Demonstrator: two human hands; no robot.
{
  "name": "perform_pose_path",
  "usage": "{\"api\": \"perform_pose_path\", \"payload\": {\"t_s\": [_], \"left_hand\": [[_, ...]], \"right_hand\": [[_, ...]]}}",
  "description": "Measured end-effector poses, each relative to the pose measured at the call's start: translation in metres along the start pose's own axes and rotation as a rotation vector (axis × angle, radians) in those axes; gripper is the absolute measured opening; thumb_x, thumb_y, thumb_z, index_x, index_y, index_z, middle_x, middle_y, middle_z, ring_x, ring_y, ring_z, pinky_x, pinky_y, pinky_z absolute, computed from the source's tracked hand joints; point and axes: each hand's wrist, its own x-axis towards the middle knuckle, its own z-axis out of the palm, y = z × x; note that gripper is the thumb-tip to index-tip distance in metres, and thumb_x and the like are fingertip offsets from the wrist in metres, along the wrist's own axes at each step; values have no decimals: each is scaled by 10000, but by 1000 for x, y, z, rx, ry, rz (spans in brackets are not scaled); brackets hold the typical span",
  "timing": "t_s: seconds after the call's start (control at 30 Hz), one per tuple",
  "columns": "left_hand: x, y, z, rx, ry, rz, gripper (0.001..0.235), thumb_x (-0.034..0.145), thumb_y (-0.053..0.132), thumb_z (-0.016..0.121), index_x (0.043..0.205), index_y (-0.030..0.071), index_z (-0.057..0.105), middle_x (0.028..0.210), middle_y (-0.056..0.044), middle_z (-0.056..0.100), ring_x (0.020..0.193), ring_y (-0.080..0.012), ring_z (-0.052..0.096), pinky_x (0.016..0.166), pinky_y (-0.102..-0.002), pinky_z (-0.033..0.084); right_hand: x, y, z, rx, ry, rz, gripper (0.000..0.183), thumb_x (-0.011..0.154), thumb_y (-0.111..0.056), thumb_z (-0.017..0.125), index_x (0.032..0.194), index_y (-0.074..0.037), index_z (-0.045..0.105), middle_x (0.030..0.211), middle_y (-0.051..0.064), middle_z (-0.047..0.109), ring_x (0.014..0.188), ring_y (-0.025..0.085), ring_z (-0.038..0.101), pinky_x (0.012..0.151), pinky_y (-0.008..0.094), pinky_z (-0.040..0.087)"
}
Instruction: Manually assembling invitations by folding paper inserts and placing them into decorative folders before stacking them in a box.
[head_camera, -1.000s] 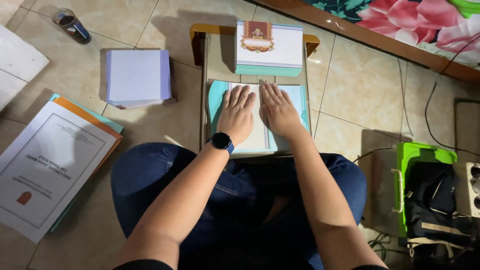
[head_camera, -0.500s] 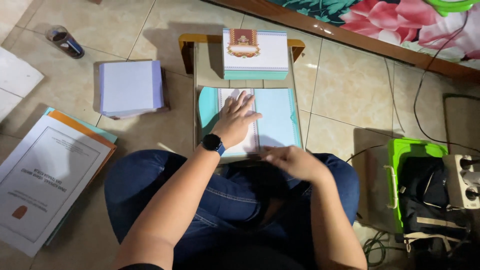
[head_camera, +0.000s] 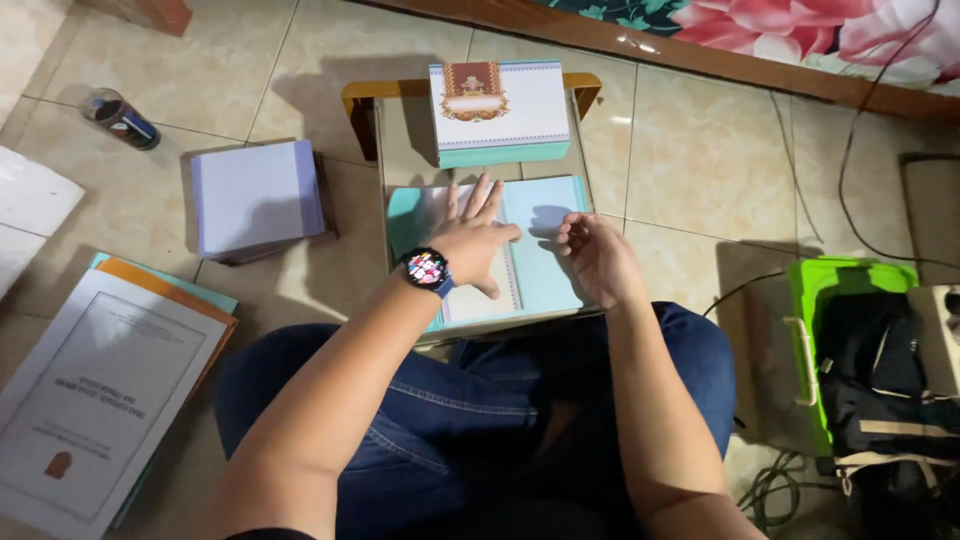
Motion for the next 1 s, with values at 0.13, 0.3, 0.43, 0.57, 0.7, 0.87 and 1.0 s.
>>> {"api": "perform_pose_path", "payload": {"t_s": [0.13, 0.3, 0.43, 0.57, 0.7, 0.87, 1.0], "left_hand": [[14, -5, 6, 65, 1, -63, 927, 605, 592, 929, 1396, 243, 593, 1713, -235, 45, 1570, -375, -142, 1209, -640, -108], [-8, -44, 28, 101, 448, -35, 211, 977, 340, 586, 1150, 332, 706, 1464, -60, 614, 1519, -380, 324, 1145, -780, 5], [-55, -50, 0, -102, 675, -111, 131, 1063, 319, 567, 1047, 242, 673, 1146, -66, 766, 1397, -228, 538, 1213, -662, 7], [-47, -37, 27, -593, 1000, -357, 129, 1035, 319, 571, 1139, 246, 596, 887, -101, 744, 927, -360, 725, 790, -503, 559], [-40, -16, 48, -863, 940, -482, 134, 999, 261, 559, 1123, 215, 539, 792, -123, 729, 879, -391, 725, 746, -524, 549], [-39, 0, 63, -519, 917, -483, 400, 925, 165, 566, 1305, 135, 445, 930, -152, 731, 896, -364, 725, 784, -485, 572], [-32, 1, 57, -94, 986, -411, 772, 802, 160, 738, 1500, 47, 428, 1315, -189, 560, 1202, -406, 532, 988, -532, 452]], "right_hand": [[2, -1, -5, 95, -28, 52, 305, 1093, -190, 407, 1202, 8, 610, 1048, 128, 678, 970, 229, 666, 799, 294, 481], [2, -1, -7, 15, -146, 9, 327, 1098, -210, 404, 1215, 10, 616, 1067, 126, 713, 989, 218, 697, 826, 291, 498], [4, 5, -13, 0, -170, -11, 331, 1092, -244, 432, 1223, -1, 616, 1080, 142, 717, 981, 241, 716, 822, 305, 516], [-7, 12, -2, -230, -193, -138, 475, 1093, -397, 402, 1325, -16, 566, 1212, 165, 678, 1095, 295, 681, 888, 364, 519], [-40, 5, 50, -724, -45, -279, 429, 1117, -251, 457, 1448, 19, 498, 1400, 253, 552, 1368, 362, 470, 1174, 508, 347], [-26, 23, 26, -998, 54, -175, 353, 966, -85, 669, 1314, -39, 643, 1114, 170, 715, 994, 303, 717, 867, 388, 565], [-28, 24, 35, -1247, 119, -204, 364, 961, -111, 696, 1318, -46, 671, 1104, 177, 743, 952, 302, 751, 800, 390, 598]]}}
